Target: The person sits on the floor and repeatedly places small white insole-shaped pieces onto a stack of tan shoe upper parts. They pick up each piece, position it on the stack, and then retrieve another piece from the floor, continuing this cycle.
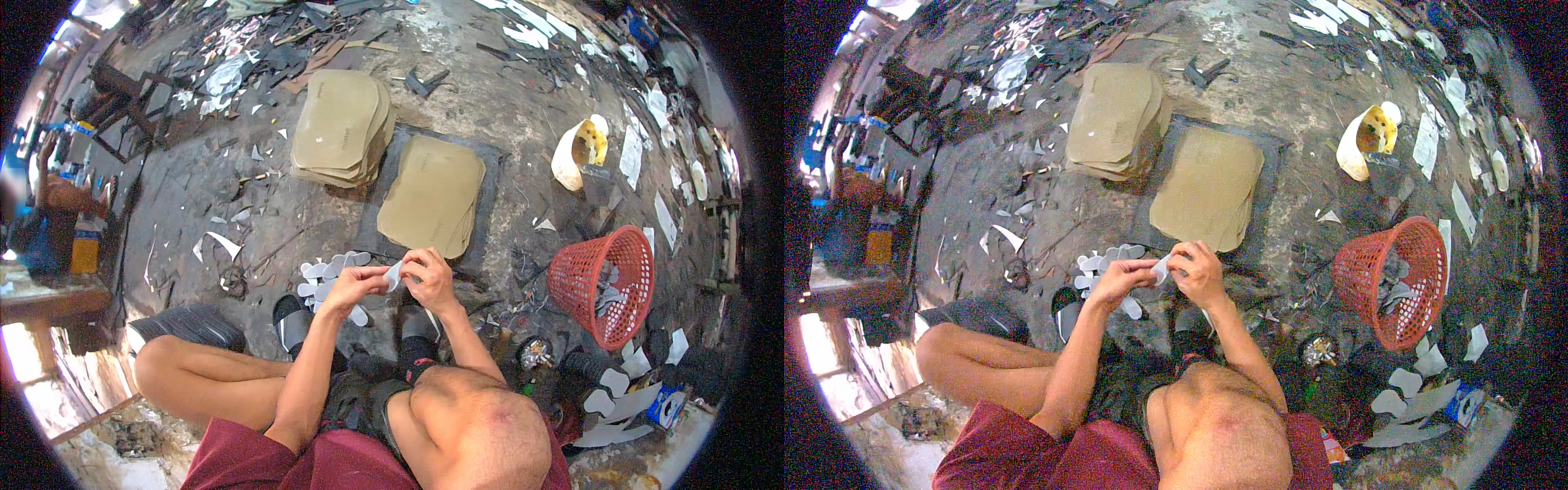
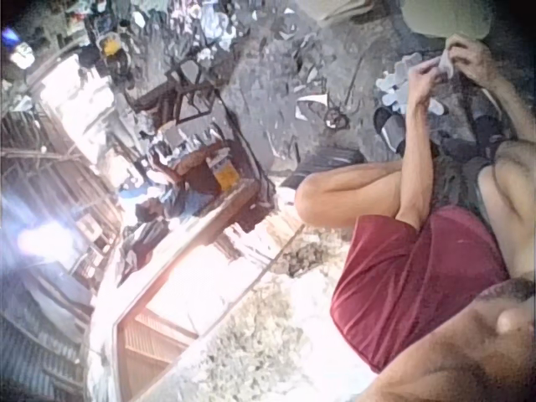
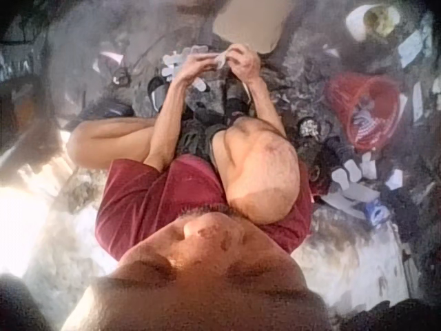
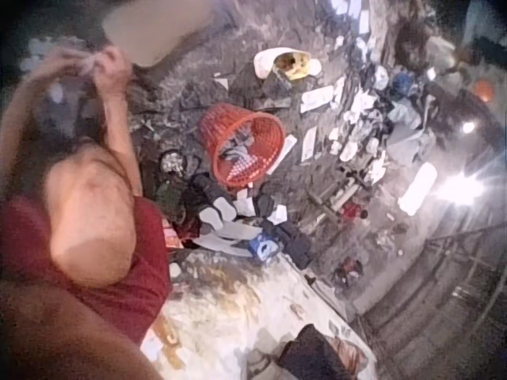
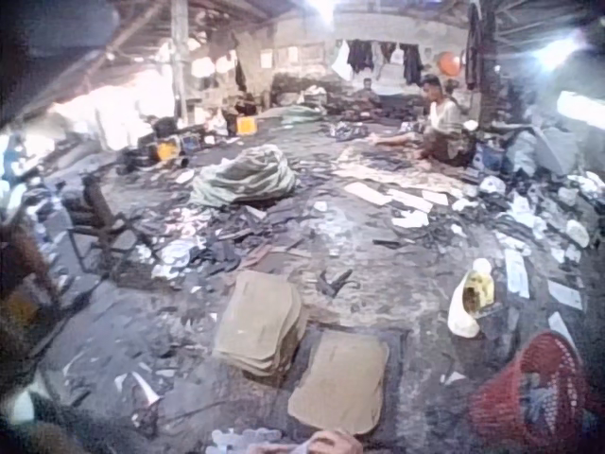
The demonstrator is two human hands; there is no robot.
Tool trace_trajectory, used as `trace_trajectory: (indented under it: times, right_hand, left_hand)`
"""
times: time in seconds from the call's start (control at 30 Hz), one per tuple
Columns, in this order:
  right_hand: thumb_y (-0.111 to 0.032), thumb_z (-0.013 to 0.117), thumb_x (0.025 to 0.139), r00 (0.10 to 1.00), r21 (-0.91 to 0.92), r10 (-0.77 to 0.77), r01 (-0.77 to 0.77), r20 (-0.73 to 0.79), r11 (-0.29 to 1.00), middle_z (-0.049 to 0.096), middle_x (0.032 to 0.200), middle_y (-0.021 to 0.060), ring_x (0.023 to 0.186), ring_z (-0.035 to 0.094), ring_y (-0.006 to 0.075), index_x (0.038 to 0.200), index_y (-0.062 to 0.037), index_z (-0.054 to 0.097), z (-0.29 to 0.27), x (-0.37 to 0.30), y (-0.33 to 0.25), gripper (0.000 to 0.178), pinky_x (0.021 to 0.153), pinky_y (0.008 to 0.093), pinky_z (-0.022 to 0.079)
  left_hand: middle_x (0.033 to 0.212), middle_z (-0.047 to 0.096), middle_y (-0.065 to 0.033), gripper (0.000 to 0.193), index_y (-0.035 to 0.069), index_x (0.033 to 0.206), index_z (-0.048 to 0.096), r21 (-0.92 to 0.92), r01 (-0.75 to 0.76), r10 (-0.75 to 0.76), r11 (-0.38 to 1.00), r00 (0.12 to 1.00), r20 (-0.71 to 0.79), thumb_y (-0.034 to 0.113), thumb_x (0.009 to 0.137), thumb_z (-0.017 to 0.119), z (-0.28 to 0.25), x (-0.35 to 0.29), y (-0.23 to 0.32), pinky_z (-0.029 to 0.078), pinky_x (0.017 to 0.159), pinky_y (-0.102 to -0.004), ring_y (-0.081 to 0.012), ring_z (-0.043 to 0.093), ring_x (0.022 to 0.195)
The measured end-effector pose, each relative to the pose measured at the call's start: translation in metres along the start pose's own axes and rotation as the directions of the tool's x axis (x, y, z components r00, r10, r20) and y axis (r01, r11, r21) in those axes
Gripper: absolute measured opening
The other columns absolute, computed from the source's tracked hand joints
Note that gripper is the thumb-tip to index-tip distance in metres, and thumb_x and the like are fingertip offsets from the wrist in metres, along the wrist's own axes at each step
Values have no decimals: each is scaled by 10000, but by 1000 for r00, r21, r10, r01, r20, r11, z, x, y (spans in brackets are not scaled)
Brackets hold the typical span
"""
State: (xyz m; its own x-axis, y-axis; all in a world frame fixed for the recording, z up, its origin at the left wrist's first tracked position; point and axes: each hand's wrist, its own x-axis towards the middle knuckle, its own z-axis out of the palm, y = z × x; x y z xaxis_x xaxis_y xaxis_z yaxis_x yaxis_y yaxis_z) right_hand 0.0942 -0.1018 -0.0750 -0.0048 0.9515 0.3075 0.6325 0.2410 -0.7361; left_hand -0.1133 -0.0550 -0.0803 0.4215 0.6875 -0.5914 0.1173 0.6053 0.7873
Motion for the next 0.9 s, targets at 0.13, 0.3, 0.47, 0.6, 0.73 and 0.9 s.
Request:
trace_trajectory:
  times: [0.13, 0.3, 0.47, 0.6, 0.73, 0.9]
  right_hand:
    - [-20, 735, 829, 973, 207, 209, -186, -97, 961, 689, 1028, 45, 884, 673, 183, 1024, -91, 727, 0, -2, -2, 208, 752, 296, 573]
    - [-9, 665, 926, 803, 450, 596, -542, 29, 709, 734, 1054, 128, 899, 703, 152, 1216, 27, 658, 6, -2, 4, 293, 794, 279, 581]
    - [-38, 693, 902, 804, 656, 543, -547, 242, 519, 745, 1104, 131, 990, 715, 195, 1239, -12, 664, -4, -7, 18, 339, 877, 295, 562]
    - [-219, 747, 886, 993, -374, 30, -71, -115, 925, 748, 975, 59, 835, 708, 355, 1257, -81, 662, -12, -1, 31, 405, 825, 441, 570]
    - [-287, 622, 974, 879, -184, 454, -475, -148, 860, 708, 886, 165, 773, 663, 420, 1124, -72, 667, -41, 34, 40, 265, 726, 496, 537]
    - [-187, 543, 1029, 872, -138, 269, -351, -409, 926, 700, 948, 241, 893, 695, 405, 1093, -20, 653, -96, 70, 33, 210, 733, 472, 542]
  left_hand:
    - [918, 760, -61, 317, -11, 1140, 744, 71, -50, 58, 996, 990, -126, 87, 839, 765, 19, 3, 6, 554, 733, -263, -114, 685, 784]
    - [892, 761, -73, 327, -35, 1135, 727, 416, -296, 400, 860, 897, -189, 49, 824, 783, 61, -2, -1, 574, 745, -292, -138, 707, 825]
    - [910, 748, -113, 499, -19, 1276, 585, -98, -73, 66, 992, 995, -79, 3, 818, 783, 38, 10, -2, 575, 780, -307, -167, 704, 839]
    - [876, 735, -98, 259, 17, 1033, 624, -274, -84, 21, 958, 974, -226, -22, 825, 772, 28, 28, -3, 567, 708, -286, -158, 697, 766]
    - [901, 750, -106, 159, 26, 996, 706, -161, -200, 171, 967, 969, -177, 8, 846, 754, 46, 59, 8, 560, 649, -293, -169, 706, 733]
    - [893, 742, -97, 162, 109, 966, 794, 461, -478, 550, 748, 834, -28, 138, 810, 766, 80, 102, 18, 535, 759, -380, -238, 685, 818]
